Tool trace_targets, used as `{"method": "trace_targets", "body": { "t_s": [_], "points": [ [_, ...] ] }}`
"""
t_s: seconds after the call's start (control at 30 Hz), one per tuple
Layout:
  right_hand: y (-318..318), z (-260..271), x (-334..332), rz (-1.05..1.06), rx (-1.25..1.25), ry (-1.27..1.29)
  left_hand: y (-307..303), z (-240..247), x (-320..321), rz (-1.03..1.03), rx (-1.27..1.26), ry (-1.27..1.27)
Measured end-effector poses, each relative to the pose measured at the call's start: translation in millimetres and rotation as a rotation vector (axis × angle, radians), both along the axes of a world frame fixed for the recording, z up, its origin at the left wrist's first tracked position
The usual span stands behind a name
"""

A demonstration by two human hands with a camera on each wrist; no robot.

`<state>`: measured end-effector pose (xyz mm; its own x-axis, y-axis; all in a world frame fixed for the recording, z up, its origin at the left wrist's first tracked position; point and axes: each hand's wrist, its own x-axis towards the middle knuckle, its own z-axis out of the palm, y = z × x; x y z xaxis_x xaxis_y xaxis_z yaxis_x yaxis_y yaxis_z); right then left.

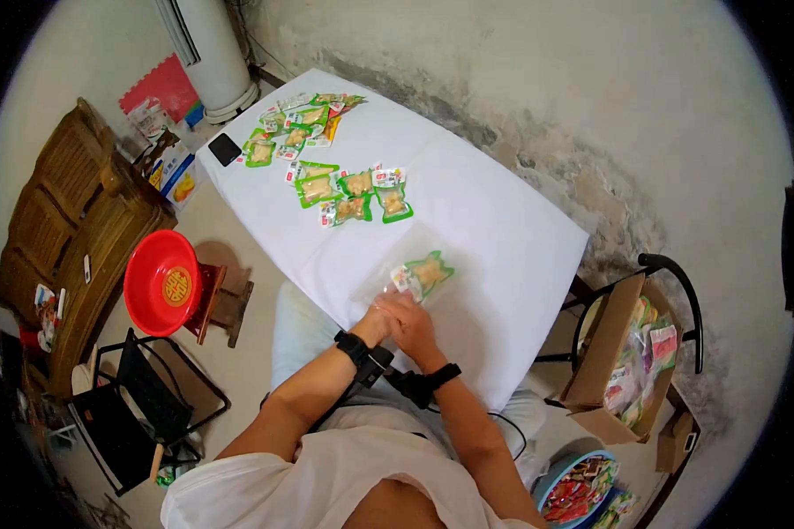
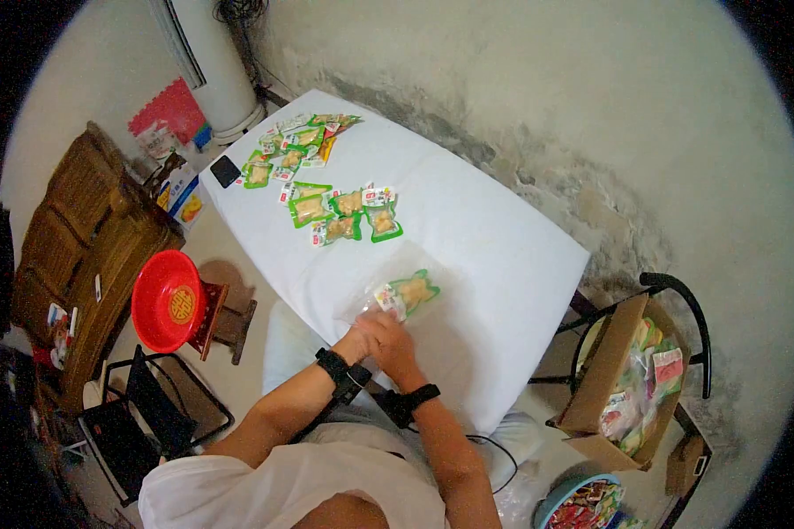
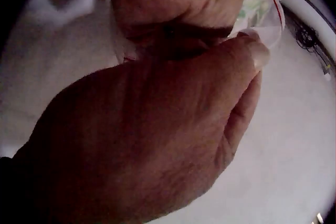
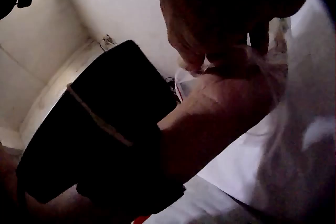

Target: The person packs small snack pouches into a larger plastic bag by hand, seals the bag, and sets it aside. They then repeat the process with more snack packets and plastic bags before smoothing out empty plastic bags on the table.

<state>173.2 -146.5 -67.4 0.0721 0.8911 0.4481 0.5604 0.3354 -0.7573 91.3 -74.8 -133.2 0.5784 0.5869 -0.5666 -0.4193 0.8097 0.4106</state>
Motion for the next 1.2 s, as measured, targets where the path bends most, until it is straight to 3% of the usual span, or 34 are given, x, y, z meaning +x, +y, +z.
{"method": "trace_targets", "body": {
  "t_s": [0.27,0.33,0.47,0.57,0.63,0.67,0.73,0.83,1.07,1.13,1.2],
  "points": [
    [-11.0,4.1,19.2,0.101,-0.083,0.116,-8.9,-10.0,3.7,-0.045,0.22,0.009],
    [-13.1,10.2,22.6,0.065,-0.14,-0.009,-0.7,-32.8,2.8,-0.102,-0.083,0.089],
    [-17.7,1.6,26.0,0.007,-0.145,-0.02,-3.8,17.9,13.8,-0.175,0.096,0.314],
    [-25.1,6.9,27.5,-0.001,-0.264,0.139,-13.0,18.1,8.7,-0.148,0.127,0.11],
    [-27.6,2.6,28.9,-0.021,-0.3,0.063,-9.6,1.9,3.0,-0.357,0.176,0.124],
    [-27.6,-0.2,28.8,-0.028,-0.299,0.062,-10.8,4.9,7.3,-0.364,0.177,0.122],
    [-22.8,-7.0,30.3,-0.068,-0.119,-0.041,-12.8,8.3,20.8,-0.381,0.253,0.023],
    [-19.8,-3.2,30.2,-0.013,-0.063,-0.024,-8.8,-43.6,12.3,-0.385,0.123,-0.13],
    [-22.9,6.4,-1.1,0.047,-0.002,-0.19,-21.6,-11.2,-2.9,-0.303,0.665,0.064],
    [-22.4,22.8,-12.5,0.24,-0.014,-0.257,-21.2,-7.8,-9.3,-0.273,0.754,0.075],
    [-24.1,35.3,-24.0,0.229,0.005,-0.269,-19.4,-9.9,-16.0,-0.269,0.792,0.095]
  ]
}}
